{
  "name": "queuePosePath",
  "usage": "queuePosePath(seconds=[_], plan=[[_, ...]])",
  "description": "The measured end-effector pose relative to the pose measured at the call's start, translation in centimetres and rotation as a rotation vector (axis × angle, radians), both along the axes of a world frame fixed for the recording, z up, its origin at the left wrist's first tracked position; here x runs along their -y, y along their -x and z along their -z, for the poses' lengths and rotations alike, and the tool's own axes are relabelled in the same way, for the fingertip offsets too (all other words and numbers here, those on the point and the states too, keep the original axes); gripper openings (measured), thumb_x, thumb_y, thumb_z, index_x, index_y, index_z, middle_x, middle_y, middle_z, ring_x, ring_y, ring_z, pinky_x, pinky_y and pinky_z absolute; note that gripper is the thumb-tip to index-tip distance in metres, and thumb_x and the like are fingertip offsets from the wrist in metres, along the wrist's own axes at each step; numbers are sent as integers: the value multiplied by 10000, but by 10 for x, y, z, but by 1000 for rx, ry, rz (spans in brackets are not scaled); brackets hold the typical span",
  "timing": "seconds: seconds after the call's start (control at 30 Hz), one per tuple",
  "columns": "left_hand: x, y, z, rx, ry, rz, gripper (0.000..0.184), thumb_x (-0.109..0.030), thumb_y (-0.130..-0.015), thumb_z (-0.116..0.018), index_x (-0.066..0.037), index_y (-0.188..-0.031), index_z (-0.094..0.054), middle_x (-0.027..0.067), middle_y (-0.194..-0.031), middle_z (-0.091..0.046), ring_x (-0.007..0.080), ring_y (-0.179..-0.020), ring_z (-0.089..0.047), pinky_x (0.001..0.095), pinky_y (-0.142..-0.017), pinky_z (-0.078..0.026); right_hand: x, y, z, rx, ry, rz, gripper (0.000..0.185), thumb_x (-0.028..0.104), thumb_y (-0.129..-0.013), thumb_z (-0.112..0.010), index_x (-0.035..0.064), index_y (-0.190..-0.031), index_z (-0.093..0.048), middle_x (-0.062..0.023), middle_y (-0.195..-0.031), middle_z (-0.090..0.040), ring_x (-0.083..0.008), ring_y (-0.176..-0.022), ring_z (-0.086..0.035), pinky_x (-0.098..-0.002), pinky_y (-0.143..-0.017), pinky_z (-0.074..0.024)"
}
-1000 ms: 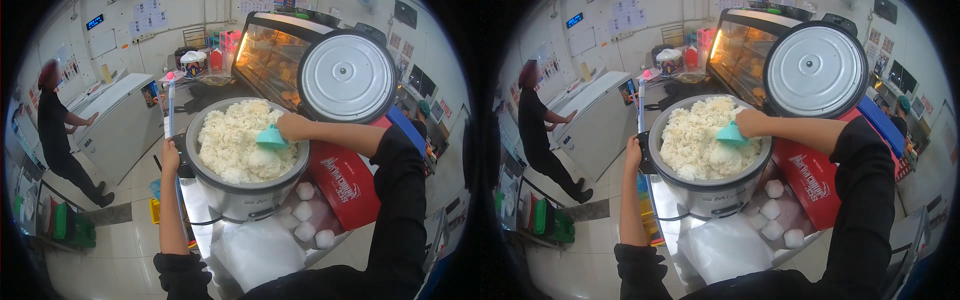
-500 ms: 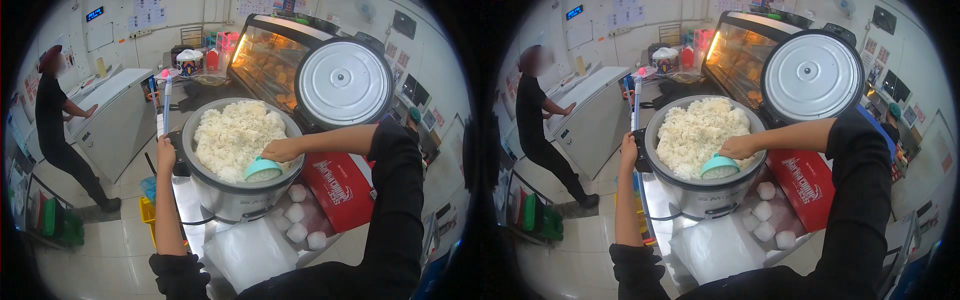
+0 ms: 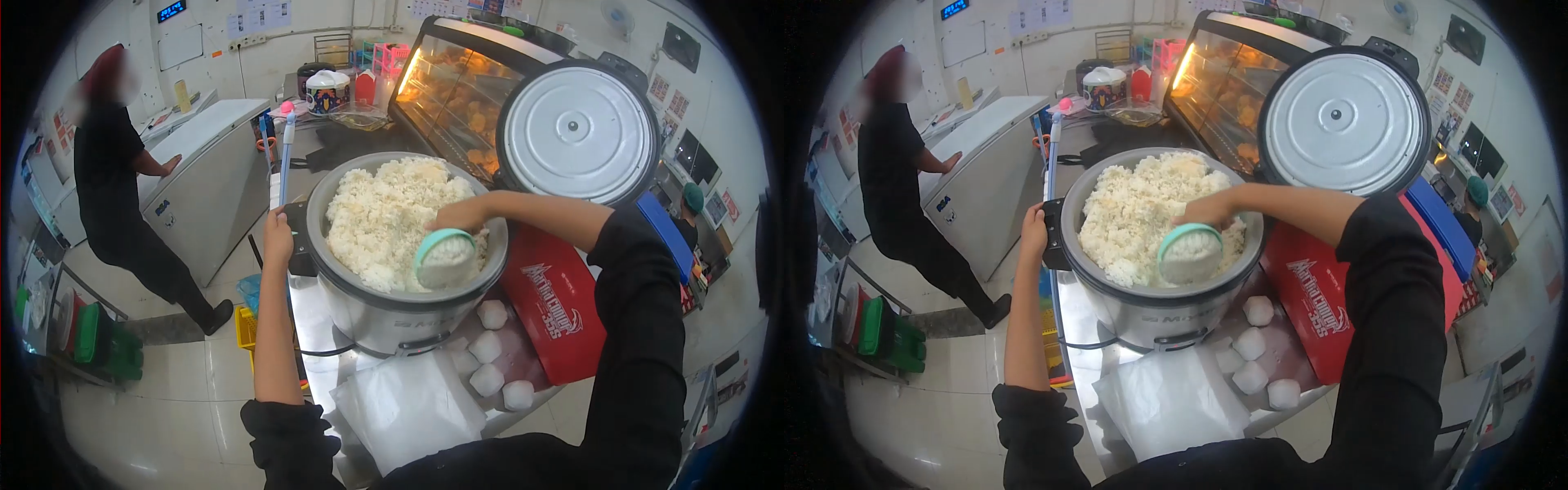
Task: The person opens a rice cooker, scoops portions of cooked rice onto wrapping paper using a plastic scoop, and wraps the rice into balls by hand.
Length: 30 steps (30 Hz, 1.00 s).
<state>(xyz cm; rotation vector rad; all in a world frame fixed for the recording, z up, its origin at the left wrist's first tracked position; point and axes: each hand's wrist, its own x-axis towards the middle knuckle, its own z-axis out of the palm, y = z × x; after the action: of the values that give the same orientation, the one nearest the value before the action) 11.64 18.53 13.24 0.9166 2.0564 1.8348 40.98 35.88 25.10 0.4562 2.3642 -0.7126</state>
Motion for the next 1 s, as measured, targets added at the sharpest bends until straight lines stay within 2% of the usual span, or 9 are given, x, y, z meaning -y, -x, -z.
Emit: queuePosePath(seconds=[0.13,0.2,0.23,0.47,0.53,0.67,0.73,0.93,1.0], plan=[[-10,16,15,-44,-20,-18,303,-153,-912,-368,1,-1127,-514,186,-1054,-567,274,-989,-540,345,-858,-394,18,0,4,-40,-328,47,587,412,-941,-263,-14,-703,-589,-143,-535,-506,-265,-508,-561,-380,-469,-465],[-9,16,14,-40,-33,-2,305,-155,-912,-368,4,-1126,-515,188,-1055,-566,275,-993,-539,345,-860,-393,38,-9,17,-396,-561,-430,505,337,-936,-287,-11,-789,-623,-205,-681,-588,-324,-669,-607,-430,-590,-479],[-8,13,12,-36,-44,14,307,-157,-911,-369,7,-1125,-516,189,-1056,-565,276,-996,-537,346,-861,-393,57,-10,10,-159,-514,-235,471,289,-928,-289,-35,-839,-619,-247,-841,-604,-377,-804,-588,-465,-719,-447],[6,-6,-8,80,29,-5,317,-163,-911,-367,0,-1147,-501,180,-995,-574,250,-921,-556,338,-823,-411,56,-22,-14,-202,-361,-220,531,314,-938,-252,-103,-837,-566,-283,-805,-576,-432,-777,-544,-469,-799,-400],[-2,1,-1,-105,-7,-58,323,-172,-913,-361,-12,-1162,-488,163,-956,-568,215,-834,-557,323,-769,-424,42,-22,-10,-279,-298,-257,567,350,-943,-239,-95,-791,-556,-252,-721,-570,-382,-684,-553,-450,-705,-449],[-3,3,1,85,9,12,317,-160,-917,-348,-18,-1165,-484,177,-1022,-563,258,-913,-557,351,-801,-412,26,-16,-11,-171,-238,-198,581,386,-942,-233,-72,-746,-532,-188,-648,-541,-302,-573,-538,-406,-556,-474],[-1,-2,-2,17,18,-25,315,-155,-917,-346,-17,-1164,-483,182,-1036,-563,275,-938,-554,357,-817,-407,43,-9,-37,21,-209,-77,560,407,-937,-241,-40,-735,-509,-134,-607,-503,-231,-506,-504,-353,-444,-455],[9,-14,-16,-48,20,-37,290,-95,-895,-367,-5,-1148,-477,207,-1097,-534,307,-1043,-517,348,-883,-384,-12,24,-44,290,-14,-417,302,267,-875,-355,77,-665,-464,0,-508,-394,-119,-387,-376,-267,-392,-360],[21,-23,-20,-38,34,-25,287,-71,-882,-381,-4,-1145,-475,209,-1100,-529,311,-1059,-507,346,-893,-377,-12,16,-61,523,127,-26,263,272,-850,-391,124,-637,-434,30,-507,-360,-89,-389,-328,-236,-378,-300]])
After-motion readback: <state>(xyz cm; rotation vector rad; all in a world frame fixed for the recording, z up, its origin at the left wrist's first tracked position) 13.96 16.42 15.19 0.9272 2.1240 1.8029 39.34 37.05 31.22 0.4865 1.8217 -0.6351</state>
